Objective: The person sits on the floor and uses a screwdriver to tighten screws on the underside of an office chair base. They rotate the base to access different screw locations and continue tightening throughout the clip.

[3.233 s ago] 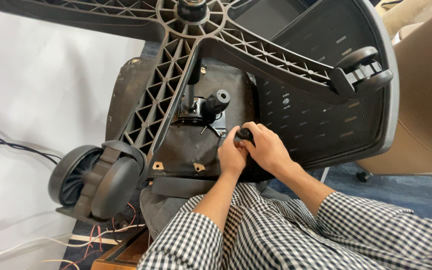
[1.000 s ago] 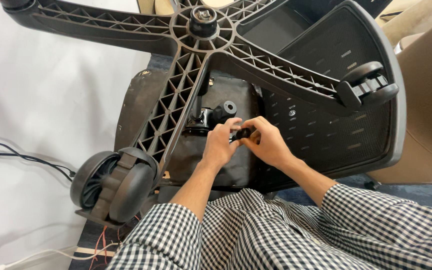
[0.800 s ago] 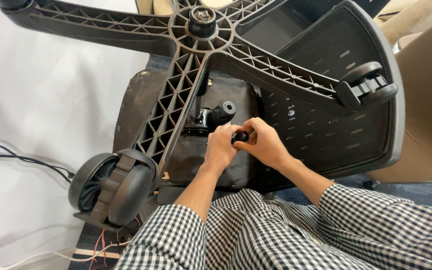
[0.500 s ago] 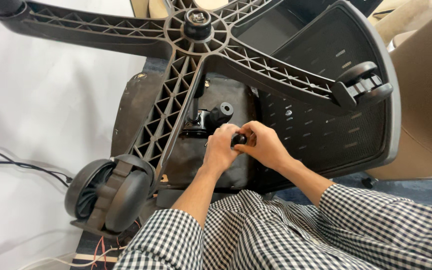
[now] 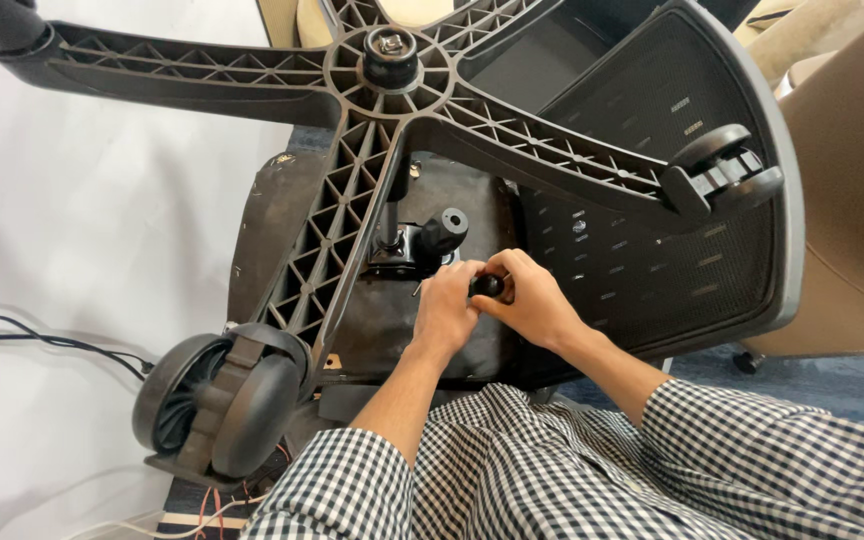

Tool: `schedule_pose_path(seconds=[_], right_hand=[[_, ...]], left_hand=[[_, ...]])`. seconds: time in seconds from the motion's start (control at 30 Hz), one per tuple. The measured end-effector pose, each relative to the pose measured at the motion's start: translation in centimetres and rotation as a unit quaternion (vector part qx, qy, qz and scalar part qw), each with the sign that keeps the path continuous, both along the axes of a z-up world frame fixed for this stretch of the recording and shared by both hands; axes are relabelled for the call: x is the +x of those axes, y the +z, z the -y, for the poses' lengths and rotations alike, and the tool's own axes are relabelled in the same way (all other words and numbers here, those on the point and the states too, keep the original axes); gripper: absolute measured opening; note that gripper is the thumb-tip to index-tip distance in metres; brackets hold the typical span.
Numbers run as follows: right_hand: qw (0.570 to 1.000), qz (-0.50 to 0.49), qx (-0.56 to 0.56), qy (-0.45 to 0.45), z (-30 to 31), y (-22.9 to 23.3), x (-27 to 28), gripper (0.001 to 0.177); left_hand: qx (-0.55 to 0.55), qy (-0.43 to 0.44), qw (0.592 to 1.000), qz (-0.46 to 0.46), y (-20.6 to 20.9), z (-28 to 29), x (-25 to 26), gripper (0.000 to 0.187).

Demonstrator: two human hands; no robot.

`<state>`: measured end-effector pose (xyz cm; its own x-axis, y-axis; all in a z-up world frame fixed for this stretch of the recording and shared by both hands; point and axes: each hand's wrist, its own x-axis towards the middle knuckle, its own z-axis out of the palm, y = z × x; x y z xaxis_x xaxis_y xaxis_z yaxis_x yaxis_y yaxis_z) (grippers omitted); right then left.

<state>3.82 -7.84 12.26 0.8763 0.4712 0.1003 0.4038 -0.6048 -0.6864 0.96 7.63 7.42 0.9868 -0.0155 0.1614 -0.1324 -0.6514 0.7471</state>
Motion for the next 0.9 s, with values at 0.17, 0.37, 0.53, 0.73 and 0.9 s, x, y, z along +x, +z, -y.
schedule_pose_path(seconds=[0.17,0.37,0.53,0.73,0.9], right_hand=[[1.000,-0.003,0.001,-0.022,0.2,0.3,-0.1,0.039],[0.994,0.093,0.045,-0.024,0.5,1.8,-0.8,0.037],[0.915,0.349,0.200,-0.018,2.0,2.5,-0.5,0.032],[0.915,0.311,0.254,-0.036,1.9,1.9,0.3,0.036],[0.915,0.305,0.246,-0.094,-1.2,3.3,-1.5,0.035]], left_hand=[[-0.074,-0.014,0.995,0.064,-0.5,0.3,0.0,0.055],[-0.024,0.004,1.000,0.017,-0.6,0.7,0.2,0.047],[-0.029,0.019,0.998,0.045,-1.0,0.6,-0.4,0.043],[-0.041,0.007,0.997,0.062,-1.2,-0.2,-1.3,0.043],[-0.052,-0.045,0.997,0.030,-0.2,-4.5,-2.4,0.040]])
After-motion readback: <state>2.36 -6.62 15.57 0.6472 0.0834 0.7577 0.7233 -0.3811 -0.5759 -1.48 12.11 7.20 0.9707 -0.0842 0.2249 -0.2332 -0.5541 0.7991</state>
